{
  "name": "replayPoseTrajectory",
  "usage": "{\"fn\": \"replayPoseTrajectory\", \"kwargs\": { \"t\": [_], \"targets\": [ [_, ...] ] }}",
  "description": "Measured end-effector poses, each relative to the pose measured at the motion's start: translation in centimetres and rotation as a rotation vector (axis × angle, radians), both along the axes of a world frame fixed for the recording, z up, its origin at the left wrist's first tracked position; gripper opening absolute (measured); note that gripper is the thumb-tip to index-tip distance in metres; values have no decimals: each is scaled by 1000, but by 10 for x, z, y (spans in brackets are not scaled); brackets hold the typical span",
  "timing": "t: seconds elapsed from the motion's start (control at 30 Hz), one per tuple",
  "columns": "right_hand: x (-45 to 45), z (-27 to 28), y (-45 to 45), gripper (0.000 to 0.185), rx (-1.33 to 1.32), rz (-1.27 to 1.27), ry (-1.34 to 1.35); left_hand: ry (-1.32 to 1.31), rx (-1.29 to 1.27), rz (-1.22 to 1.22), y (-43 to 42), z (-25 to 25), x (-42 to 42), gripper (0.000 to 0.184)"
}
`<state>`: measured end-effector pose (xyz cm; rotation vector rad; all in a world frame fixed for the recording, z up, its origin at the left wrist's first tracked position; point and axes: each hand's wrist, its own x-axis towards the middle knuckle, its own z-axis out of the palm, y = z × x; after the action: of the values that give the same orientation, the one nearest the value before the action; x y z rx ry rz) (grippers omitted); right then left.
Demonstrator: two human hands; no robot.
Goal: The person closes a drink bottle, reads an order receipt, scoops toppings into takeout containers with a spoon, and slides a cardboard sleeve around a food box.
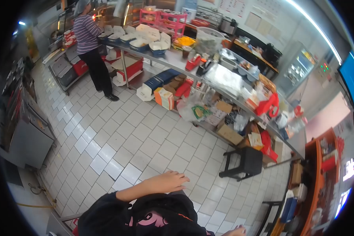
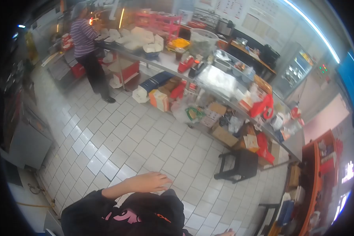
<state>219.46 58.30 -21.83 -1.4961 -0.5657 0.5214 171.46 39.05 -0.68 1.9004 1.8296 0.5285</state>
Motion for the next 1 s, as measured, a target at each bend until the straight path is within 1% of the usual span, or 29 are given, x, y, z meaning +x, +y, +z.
{"fn": "replayPoseTrajectory", "kwargs": {
  "t": [0.03, 0.1, 0.13, 0.17, 0.2, 0.23, 0.3, 0.33, 0.37, 0.4, 0.43, 0.5, 0.53, 0.57, 0.6, 0.63, 0.67, 0.7, 0.73, 0.77, 0.8, 0.83, 0.9, 0.93, 0.97, 1.0],
  "targets": [
    [-23, -1, 24, 50, -1, 59, 26, 3, 3, 20, -1, -6, -17, 37],
    [-90, 8, 71, 37, -62, 147, 11, 4, 78, 96, -3, -21, -49, 37],
    [-129, 12, 98, 25, -123, 214, -6, 8, 79, 117, -4, -24, -64, 37],
    [-165, 14, 121, 25, -124, 235, -4, -21, 38, 219, -5, -24, -79, 36],
    [-201, 12, 142, 28, -152, 338, 18, -51, -6, 321, -4, -25, -95, 36],
    [-232, 7, 163, 30, -186, 443, 37, -52, -14, 342, -3, -29, -112, 36],
    [-295, -30, 212, 25, -183, 606, 10, -44, -102, 467, -2, -36, -141, 36],
    [-332, -48, 236, 25, -279, 703, 8, -40, -107, 491, 1, -34, -157, 36],
    [-370, -61, 257, 25, -373, 801, 6, -96, -160, 563, 5, -30, -172, 36],
    [-413, -71, 268, 24, -432, 960, -1, -149, -213, 632, 10, -24, -188, 36],
    [-461, -74, 268, 24, -496, 1114, -7, -140, -223, 649, 17, -18, -201, 36],
    [-561, -92, 278, 25, -697, 1350, -168, -175, -160, 773, 32, -7, -231, 35],
    [-615, -96, 272, 25, -723, 1406, -191, -162, -166, 784, 39, 2, -248, 35],
    [-664, -113, 273, 24, -677, 1663, -436, -247, -126, 839, 46, 10, -262, 35],
    [-710, -125, 264, 24, -467, 1960, -764, -339, -85, 896, 51, 14, -274, 36],
    [-756, -138, 256, 23, -59, 2157, -1169, -349, -88, 914, 54, 12, -285, 36],
    [-802, -149, 247, 23, 397, 2207, -1396, -334, -84, 961, 56, 5, -298, 36],
    [-849, -168, 235, 22, 1225, 2093, -1139, -319, -77, 1008, 59, 1, -310, 36],
    [-881, -147, 200, 20, 438, 2470, -869, -332, -79, 1026, 63, -1, -322, 36],
    [-914, -117, 162, 18, -315, 2403, -502, -378, -99, 1065, 65, -2, -335, 35],
    [-943, -84, 137, 18, -526, 2463, -377, -421, -121, 1104, 67, -4, -349, 35],
    [-973, -68, 124, 17, -742, 2503, -244, -427, -129, 1119, 70, -5, -365, 35],
    [-1037, -62, 119, 16, -661, 2589, 1, -505, -24, 1143, 77, -9, -403, 35],
    [-1066, -41, 122, 17, -590, 2543, 111, -505, -30, 1148, 79, -14, -426, 35],
    [-1095, -20, 132, 18, -521, 2483, 217, -525, 30, 1133, 81, -23, -452, 33],
    [-1132, -18, 150, 21, -318, 2473, 60, -549, 90, 1111, 84, -30, -480, 32]
  ]
}}
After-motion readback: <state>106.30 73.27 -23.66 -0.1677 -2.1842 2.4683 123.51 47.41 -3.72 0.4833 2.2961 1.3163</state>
